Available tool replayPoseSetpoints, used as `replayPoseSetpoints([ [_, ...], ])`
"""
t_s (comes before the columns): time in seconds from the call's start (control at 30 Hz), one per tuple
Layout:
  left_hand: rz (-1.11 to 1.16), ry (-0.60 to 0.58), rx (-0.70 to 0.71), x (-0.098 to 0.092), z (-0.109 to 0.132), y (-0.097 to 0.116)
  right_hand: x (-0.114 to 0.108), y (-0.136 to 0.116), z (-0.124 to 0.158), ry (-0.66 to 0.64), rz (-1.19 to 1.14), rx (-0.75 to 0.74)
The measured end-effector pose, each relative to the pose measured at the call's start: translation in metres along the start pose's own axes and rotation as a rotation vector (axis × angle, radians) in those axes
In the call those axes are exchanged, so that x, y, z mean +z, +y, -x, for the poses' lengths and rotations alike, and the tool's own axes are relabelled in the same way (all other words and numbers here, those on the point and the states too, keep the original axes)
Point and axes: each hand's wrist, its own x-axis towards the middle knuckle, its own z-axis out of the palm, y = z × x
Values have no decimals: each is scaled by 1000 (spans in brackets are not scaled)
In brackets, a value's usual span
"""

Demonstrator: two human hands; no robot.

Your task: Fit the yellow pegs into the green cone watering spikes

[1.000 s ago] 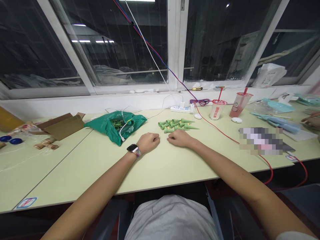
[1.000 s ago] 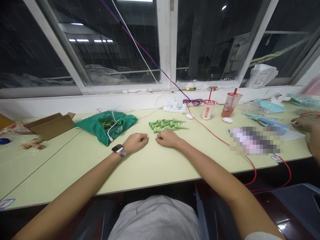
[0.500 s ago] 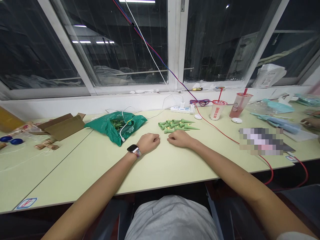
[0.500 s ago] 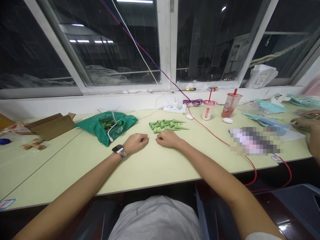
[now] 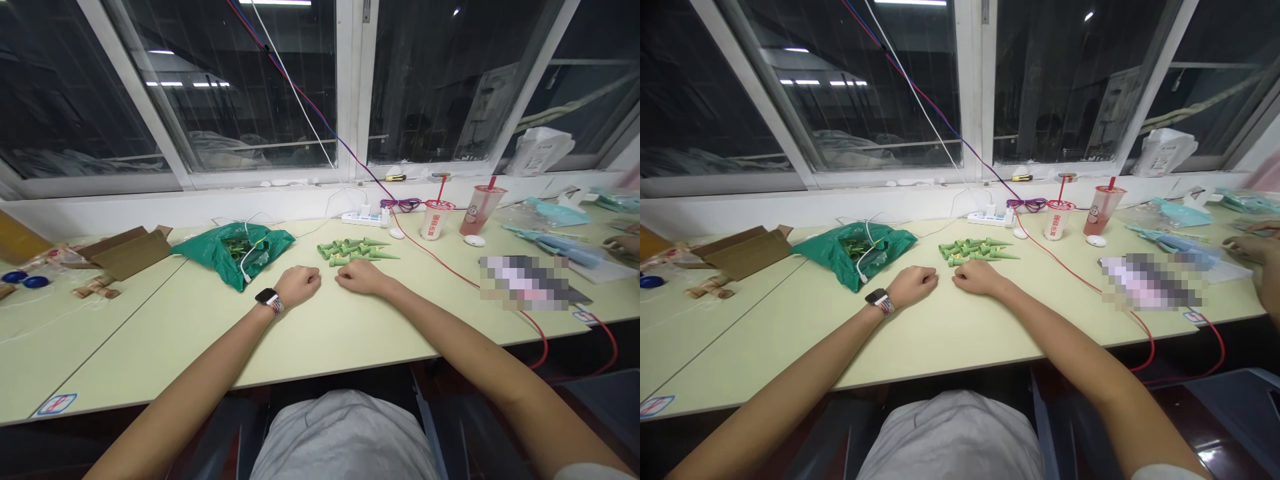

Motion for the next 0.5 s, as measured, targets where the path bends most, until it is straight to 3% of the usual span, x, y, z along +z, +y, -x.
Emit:
replayPoseSetpoints([
  [0.5,11,13,4,-1,0,1,-3,-3,1,-23,3,5],
])
